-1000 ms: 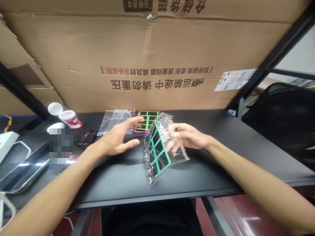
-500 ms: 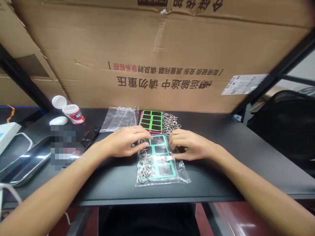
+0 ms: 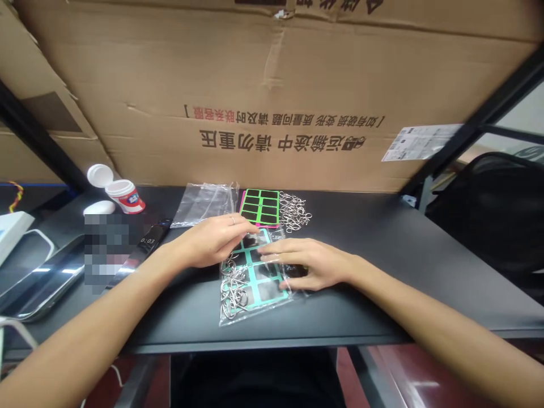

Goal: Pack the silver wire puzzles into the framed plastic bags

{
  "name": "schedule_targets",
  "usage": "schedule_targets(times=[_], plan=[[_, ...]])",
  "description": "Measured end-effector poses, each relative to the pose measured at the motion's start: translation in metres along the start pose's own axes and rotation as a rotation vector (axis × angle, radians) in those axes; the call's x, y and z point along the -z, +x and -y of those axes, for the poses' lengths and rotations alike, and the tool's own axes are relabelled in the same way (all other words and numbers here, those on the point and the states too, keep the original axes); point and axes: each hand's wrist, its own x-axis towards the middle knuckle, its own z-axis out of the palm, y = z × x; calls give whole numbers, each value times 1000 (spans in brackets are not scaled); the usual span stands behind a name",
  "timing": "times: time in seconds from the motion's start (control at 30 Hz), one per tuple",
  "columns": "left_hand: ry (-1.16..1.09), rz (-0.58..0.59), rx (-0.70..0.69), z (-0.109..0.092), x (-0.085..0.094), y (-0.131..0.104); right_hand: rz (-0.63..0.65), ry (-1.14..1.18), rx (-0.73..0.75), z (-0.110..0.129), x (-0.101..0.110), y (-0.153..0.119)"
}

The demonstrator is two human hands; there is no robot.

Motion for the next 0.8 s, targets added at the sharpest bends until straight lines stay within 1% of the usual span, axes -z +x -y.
schedule_targets(times=[0.1, 0.17, 0.3, 0.43, 0.57, 0.8], plan=[[-10, 2, 7, 0, 0, 1, 87, 1, -122, 6, -2, 1], [-19, -36, 11, -2, 1, 2, 101, 15, -171, 7, -2, 0], [-41, -143, 56, -4, 1, 4, 39, 78, -162, 2, -3, -3], [-49, -186, 125, -4, 2, 4, -15, 97, -155, -3, -5, -4], [-33, -240, 131, -6, 4, 5, -101, 135, -100, -4, -3, -1], [-35, -272, 129, -5, 2, 5, -83, 102, -97, -7, -5, -1]])
